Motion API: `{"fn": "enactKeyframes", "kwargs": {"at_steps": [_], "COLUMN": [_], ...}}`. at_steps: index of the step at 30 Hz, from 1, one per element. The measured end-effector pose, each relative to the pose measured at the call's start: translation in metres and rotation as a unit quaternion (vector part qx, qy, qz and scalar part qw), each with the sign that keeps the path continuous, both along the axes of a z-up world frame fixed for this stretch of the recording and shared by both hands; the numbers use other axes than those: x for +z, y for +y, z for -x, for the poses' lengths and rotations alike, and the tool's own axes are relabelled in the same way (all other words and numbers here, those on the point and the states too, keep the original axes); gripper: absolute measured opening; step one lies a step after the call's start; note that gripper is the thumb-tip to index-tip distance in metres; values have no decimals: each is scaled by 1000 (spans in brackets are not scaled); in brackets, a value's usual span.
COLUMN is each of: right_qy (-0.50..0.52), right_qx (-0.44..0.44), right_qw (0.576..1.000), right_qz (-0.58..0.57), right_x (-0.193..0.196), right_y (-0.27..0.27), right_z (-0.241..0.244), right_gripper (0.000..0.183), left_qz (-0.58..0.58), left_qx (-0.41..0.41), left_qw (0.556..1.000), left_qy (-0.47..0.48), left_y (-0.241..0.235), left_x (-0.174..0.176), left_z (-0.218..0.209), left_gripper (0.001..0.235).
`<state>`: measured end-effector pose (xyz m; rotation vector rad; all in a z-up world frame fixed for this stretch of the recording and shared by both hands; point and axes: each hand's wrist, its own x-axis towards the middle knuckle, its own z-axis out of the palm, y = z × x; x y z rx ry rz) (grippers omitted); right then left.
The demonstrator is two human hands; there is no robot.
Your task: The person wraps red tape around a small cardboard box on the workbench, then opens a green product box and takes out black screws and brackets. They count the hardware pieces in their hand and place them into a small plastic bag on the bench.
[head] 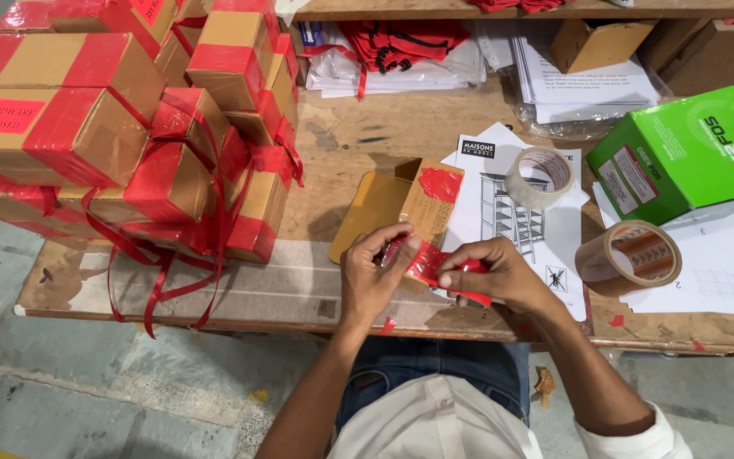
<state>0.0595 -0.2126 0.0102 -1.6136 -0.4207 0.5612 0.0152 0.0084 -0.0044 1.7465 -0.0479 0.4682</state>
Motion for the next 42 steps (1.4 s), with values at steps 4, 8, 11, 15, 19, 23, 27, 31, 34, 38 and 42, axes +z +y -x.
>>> {"fn": "enactKeyframes", "kwargs": {"at_steps": [4,8,11,15,19,23,27,31,34,38,42], "right_qy": [-30,-61,17,113,80,60,-36,-6,32,21,-100], "right_qx": [14,176,181,114,122,147,148,162,212,182,144], "right_qw": [996,953,961,987,986,985,987,985,967,973,979], "right_qz": [-87,-239,-209,22,86,62,41,-65,-140,-140,-104], "right_x": [8,24,34,79,74,68,59,36,18,15,10], "right_y": [-14,-26,-31,-19,-13,-13,-8,-8,-10,-10,-10], "right_z": [1,-6,-5,15,11,4,3,-5,-6,-2,1], "right_gripper": [13,13,14,17,21,21,14,10,10,10,11], "left_qz": [177,348,415,455,486,503,559,585,595,593,600], "left_qx": [-1,7,15,27,24,6,-68,-99,-113,-122,-129], "left_qw": [984,937,909,886,870,861,824,802,792,790,783], "left_qy": [1,-22,-44,-81,-82,-74,-66,-78,-82,-99,-103], "left_y": [-16,-18,-16,-13,-12,-9,-6,-4,-3,-2,1], "left_x": [-1,4,-2,10,20,19,24,18,7,15,3], "left_z": [-6,-13,-13,-7,-2,1,8,8,16,16,13], "left_gripper": [27,12,14,15,15,15,18,19,19,17,17]}}
